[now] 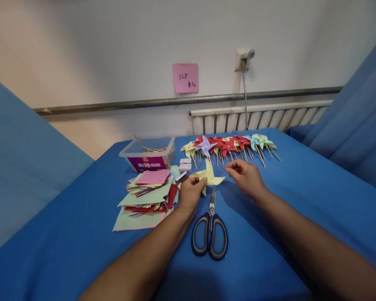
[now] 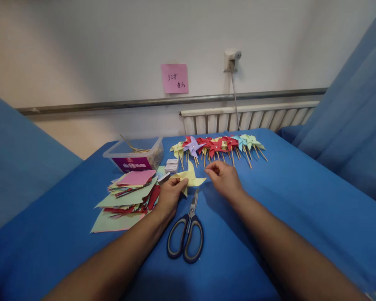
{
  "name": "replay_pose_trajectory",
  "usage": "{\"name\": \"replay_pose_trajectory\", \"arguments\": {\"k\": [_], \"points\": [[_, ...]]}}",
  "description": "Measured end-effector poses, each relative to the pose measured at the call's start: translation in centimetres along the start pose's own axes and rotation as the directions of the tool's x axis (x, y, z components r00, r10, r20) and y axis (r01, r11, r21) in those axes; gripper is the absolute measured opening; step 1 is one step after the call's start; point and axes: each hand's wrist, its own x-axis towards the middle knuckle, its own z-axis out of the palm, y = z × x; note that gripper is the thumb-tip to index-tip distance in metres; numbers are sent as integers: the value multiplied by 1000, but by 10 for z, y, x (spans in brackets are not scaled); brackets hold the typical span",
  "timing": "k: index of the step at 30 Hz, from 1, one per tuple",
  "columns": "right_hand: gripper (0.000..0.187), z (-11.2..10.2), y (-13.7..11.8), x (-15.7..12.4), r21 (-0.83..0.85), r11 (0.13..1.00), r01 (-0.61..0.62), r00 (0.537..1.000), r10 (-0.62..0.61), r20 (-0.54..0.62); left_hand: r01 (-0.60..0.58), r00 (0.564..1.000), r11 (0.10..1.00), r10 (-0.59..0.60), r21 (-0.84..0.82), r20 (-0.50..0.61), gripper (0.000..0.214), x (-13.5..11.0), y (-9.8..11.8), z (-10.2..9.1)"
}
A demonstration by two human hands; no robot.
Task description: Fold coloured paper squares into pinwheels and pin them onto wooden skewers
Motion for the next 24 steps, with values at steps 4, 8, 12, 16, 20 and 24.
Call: {"name": "replay_pose_trajectory", "arguments": {"k": [4,8,12,16,20,24], "points": [[11,16,-18,-19,57,988,141,990,-143,19,-94,996,987,94,130,4,25,-6,5,2],[9,24,-20,-24,-23,980,197,980,-196,41,-161,987,965,159,207,25,27,-12,9,4],[8,24,-16,-23,-50,976,211,977,-209,41,-155,987,970,147,186,57,27,-13,10,6],[8,23,-15,-22,-37,974,223,974,-222,32,-133,989,983,123,130,78,27,-13,9,6],[7,22,-16,-23,-46,973,225,974,-224,14,-123,989,986,113,115,91,26,-12,9,6],[7,21,-16,-23,-58,974,221,975,-220,18,-104,992,988,96,110,78,25,-12,10,6]]}}
